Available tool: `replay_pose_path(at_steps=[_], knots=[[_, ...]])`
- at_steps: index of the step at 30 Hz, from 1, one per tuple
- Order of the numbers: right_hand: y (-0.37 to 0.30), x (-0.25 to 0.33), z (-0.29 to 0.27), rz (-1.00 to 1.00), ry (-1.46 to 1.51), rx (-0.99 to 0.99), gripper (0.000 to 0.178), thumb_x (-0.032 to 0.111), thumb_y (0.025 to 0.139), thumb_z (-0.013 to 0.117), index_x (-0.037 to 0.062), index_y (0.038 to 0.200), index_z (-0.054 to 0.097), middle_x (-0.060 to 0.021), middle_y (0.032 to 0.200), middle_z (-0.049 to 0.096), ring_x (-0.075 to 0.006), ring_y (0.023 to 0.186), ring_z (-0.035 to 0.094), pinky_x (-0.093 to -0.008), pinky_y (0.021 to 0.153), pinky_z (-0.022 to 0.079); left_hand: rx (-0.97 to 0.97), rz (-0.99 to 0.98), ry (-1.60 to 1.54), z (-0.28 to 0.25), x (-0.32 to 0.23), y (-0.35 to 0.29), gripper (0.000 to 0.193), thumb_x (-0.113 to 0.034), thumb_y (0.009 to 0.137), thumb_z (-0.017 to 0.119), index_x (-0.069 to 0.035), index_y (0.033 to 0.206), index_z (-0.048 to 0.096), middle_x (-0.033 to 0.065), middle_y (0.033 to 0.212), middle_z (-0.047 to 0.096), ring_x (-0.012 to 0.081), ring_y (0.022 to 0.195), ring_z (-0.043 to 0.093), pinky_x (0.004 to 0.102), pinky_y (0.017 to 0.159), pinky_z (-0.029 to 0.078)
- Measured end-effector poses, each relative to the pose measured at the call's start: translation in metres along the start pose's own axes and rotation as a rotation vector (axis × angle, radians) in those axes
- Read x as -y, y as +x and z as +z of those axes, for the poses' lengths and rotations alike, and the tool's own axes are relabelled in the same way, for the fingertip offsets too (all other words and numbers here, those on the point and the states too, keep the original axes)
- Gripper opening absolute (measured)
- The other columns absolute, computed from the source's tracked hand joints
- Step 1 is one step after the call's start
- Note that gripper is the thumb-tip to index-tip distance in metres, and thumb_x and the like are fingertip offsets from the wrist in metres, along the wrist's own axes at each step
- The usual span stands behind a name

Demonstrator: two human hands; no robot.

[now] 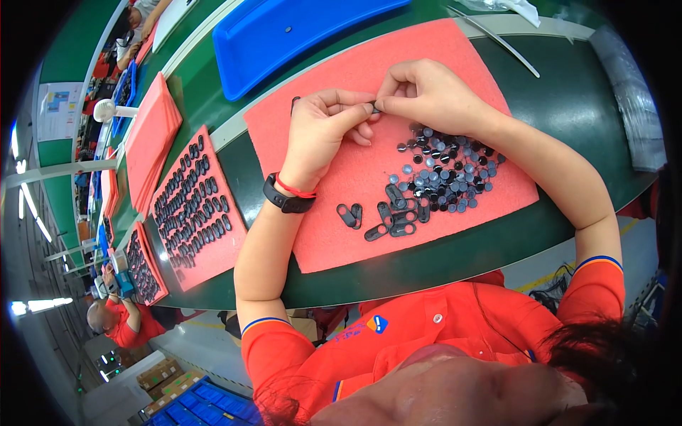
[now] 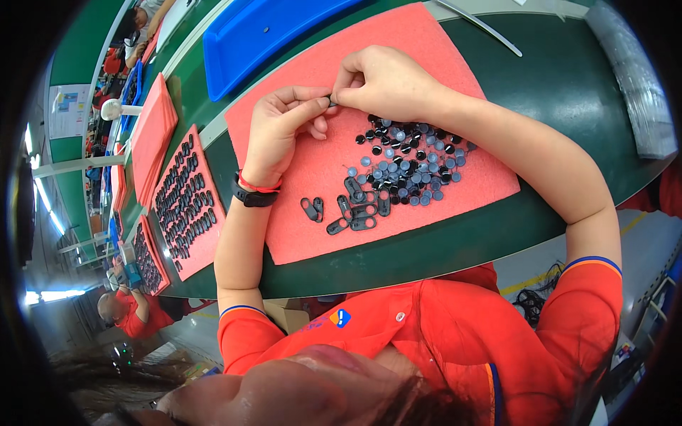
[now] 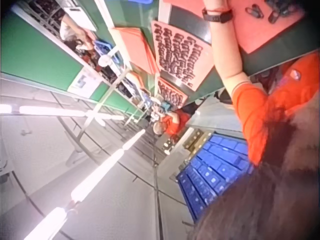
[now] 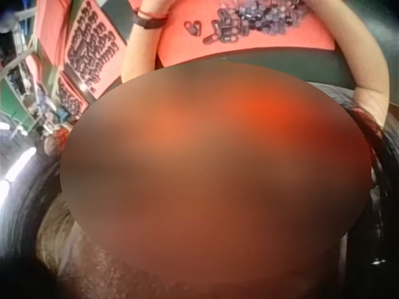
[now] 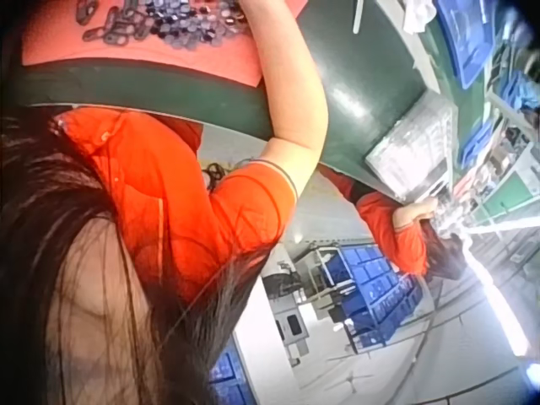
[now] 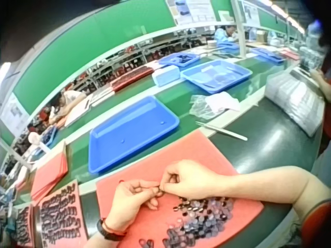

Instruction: Assembling small black electronic components at a production floor workstation.

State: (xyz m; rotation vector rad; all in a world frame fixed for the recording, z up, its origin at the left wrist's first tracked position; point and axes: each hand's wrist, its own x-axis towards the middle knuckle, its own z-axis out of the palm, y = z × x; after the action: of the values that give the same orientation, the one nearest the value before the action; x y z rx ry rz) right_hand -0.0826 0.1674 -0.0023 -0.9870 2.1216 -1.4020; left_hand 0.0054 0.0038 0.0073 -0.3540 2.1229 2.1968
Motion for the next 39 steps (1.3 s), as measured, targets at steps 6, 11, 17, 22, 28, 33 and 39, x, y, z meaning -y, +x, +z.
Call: replay_pose_path(at_steps=[6,11,17,22,28,33,39], knots=[[0.0,-0.002,0.0,-0.01,-0.015,-0.012,0.016,0.015,0.076,0.058,-0.0013,0.077,0.06,-0.003,0.065,0.057,-0.0075,0.055,0.05,-0.0228,0.049,0.041,0.026,-0.015,-0.021,0.0,0.001,0.003,0.016,-0.002,0.079,0.059,0.008,0.092,0.059,0.0126,0.077,0.064,0.0113,0.057,0.06,0.0217,0.054,0.051],[0.004,-0.001,0.002,-0.038,-0.103,-0.038,0.014,0.014,0.072,0.058,-0.0003,0.073,0.058,-0.0043,0.066,0.057,-0.0099,0.06,0.052,-0.0254,0.054,0.042,-0.002,0.025,-0.025,0.001,0.005,0.005,0.015,-0.004,0.079,0.059,0.007,0.09,0.059,0.0121,0.076,0.064,0.011,0.057,0.059,0.0217,0.053,0.051],[-0.002,0.003,0.003,-0.082,-0.25,-0.061,0.013,0.014,0.071,0.059,0.001,0.072,0.058,-0.0042,0.063,0.054,-0.011,0.055,0.049,-0.0258,0.051,0.039,-0.053,0.025,0.073,0.006,0.008,0.003,0.016,-0.006,0.075,0.06,0.006,0.087,0.059,0.0072,0.062,0.06,0.0095,0.05,0.056,0.02,0.042,0.044],[-0.004,0.005,0.008,-0.077,-0.188,-0.035,0.011,0.011,0.075,0.06,0.0004,0.073,0.058,-0.0019,0.062,0.052,-0.0073,0.053,0.045,-0.0234,0.049,0.036,-0.046,0.005,-0.007,0.004,0.01,-0.002,0.015,-0.005,0.078,0.061,0.005,0.089,0.06,0.0071,0.067,0.062,0.0077,0.052,0.056,0.0183,0.046,0.046],[-0.006,0.005,0.009,-0.098,-0.222,-0.065,0.012,0.011,0.076,0.06,-0.0004,0.074,0.058,0.0005,0.063,0.053,-0.0047,0.053,0.041,-0.0215,0.048,0.033,-0.026,0.087,0.066,0.002,0.012,0.0,0.013,-0.005,0.077,0.058,0.006,0.085,0.06,0.0087,0.067,0.061,0.01,0.053,0.058,0.0216,0.044,0.048],[-0.004,0.008,0.008,-0.113,-0.181,-0.072,0.014,0.013,0.077,0.061,-0.0004,0.076,0.059,0.0006,0.064,0.053,-0.0044,0.055,0.042,-0.0213,0.049,0.034,-0.019,0.093,-0.009,-0.001,0.012,-0.003,0.013,-0.005,0.077,0.059,0.006,0.085,0.06,0.0095,0.069,0.062,0.0096,0.052,0.058,0.0215,0.043,0.048],[-0.006,0.006,0.01,-0.121,-0.101,-0.088,0.021,0.02,0.083,0.059,-0.0005,0.079,0.06,0.0019,0.064,0.05,-0.0039,0.057,0.04,-0.0208,0.051,0.033,-0.096,0.076,0.099,-0.017,0.005,-0.027,0.016,-0.009,0.082,0.058,0.002,0.093,0.06,0.0073,0.078,0.064,0.0073,0.057,0.057,0.02,0.048,0.048]])
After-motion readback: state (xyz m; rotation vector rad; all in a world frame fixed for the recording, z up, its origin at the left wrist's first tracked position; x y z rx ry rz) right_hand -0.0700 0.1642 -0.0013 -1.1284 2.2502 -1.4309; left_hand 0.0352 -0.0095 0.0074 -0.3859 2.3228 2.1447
